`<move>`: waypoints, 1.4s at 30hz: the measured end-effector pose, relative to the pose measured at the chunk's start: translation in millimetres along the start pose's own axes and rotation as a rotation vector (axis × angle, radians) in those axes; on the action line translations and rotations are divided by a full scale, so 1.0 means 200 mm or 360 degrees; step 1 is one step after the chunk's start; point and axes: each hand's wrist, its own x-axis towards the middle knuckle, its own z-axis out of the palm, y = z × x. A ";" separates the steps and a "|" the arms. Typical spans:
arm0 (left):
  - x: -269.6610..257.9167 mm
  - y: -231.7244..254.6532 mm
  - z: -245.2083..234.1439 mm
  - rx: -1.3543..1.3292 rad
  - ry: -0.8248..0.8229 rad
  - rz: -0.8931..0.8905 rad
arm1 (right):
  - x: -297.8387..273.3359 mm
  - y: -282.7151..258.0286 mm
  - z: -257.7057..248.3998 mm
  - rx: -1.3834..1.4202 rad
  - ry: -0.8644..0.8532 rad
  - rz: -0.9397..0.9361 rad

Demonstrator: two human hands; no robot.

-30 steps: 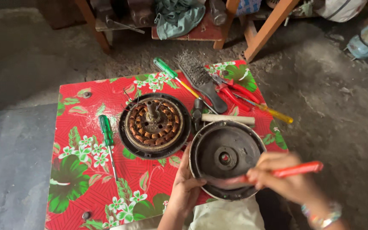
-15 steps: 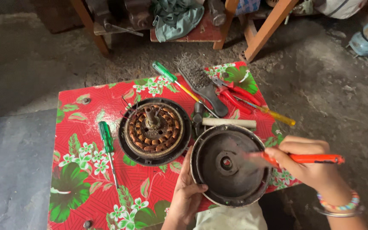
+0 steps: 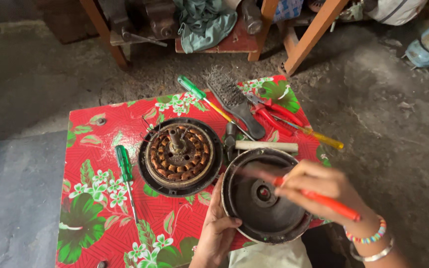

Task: The person disassembles a ceiling fan motor and cleans the internal components with a brush before reassembling the housing.

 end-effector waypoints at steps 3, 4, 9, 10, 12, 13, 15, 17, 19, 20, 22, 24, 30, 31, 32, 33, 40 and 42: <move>-0.01 0.00 -0.01 0.0001 0.0016 -0.0018 | 0.05 -0.03 -0.03 0.0345 -0.0500 0.0075; 0.00 0.00 0.00 0.0028 0.0013 -0.0012 | 0.05 -0.03 -0.05 0.0451 -0.0714 0.0138; 0.00 -0.02 -0.01 0.0104 0.0042 -0.0034 | 0.10 -0.08 -0.09 -0.0190 -0.0087 0.0346; 0.00 -0.02 -0.01 0.0100 0.0054 -0.0026 | 0.10 -0.10 -0.06 -0.0170 -0.0003 0.0361; 0.02 -0.03 -0.01 0.0105 0.0035 0.0000 | 0.04 -0.16 -0.04 0.0013 -0.0382 0.0310; 0.02 -0.03 -0.02 0.0113 0.0002 0.0019 | 0.02 -0.17 -0.04 0.0100 -0.0569 0.0288; 0.01 -0.04 -0.03 0.0116 0.0008 0.0011 | -0.03 -0.14 -0.10 0.0247 -0.0682 0.0309; 0.01 -0.03 -0.04 0.0119 0.0063 -0.0026 | -0.06 -0.10 -0.19 0.0349 -0.0650 0.0338; 0.01 -0.03 -0.04 0.0092 0.0062 -0.0030 | -0.06 -0.06 -0.24 0.0408 -0.0470 0.0395; 0.01 -0.03 -0.04 0.0083 0.0057 -0.0031 | -0.06 -0.07 -0.22 0.0349 -0.0393 0.0344; 0.01 -0.03 -0.03 0.0113 0.0044 -0.0015 | -0.04 -0.12 -0.17 0.0237 -0.0239 0.0240; 0.01 -0.02 -0.02 0.0124 0.0036 0.0000 | 0.04 -0.15 -0.16 -0.0011 -0.0211 -0.0073; -0.01 -0.01 0.02 0.0086 0.0055 -0.0051 | 0.15 -0.20 -0.08 0.0134 -0.0517 -0.0190; -0.03 -0.01 0.02 0.0131 0.0118 -0.0111 | 0.14 -0.21 -0.06 0.0248 -0.0579 -0.0232; -0.03 0.00 0.02 0.0179 0.0175 -0.0165 | 0.15 -0.21 -0.05 0.0307 -0.0620 -0.0186; -0.02 0.00 0.01 0.0195 0.0160 -0.0165 | 0.15 -0.22 -0.04 0.0366 -0.0660 -0.0140; -0.04 -0.02 0.00 0.0225 -0.0058 0.0025 | 0.27 -0.16 -0.10 -0.0161 -0.0257 0.0120; -0.03 0.00 0.02 0.0226 -0.0060 0.0023 | 0.29 -0.18 -0.10 0.0309 -0.0625 0.0172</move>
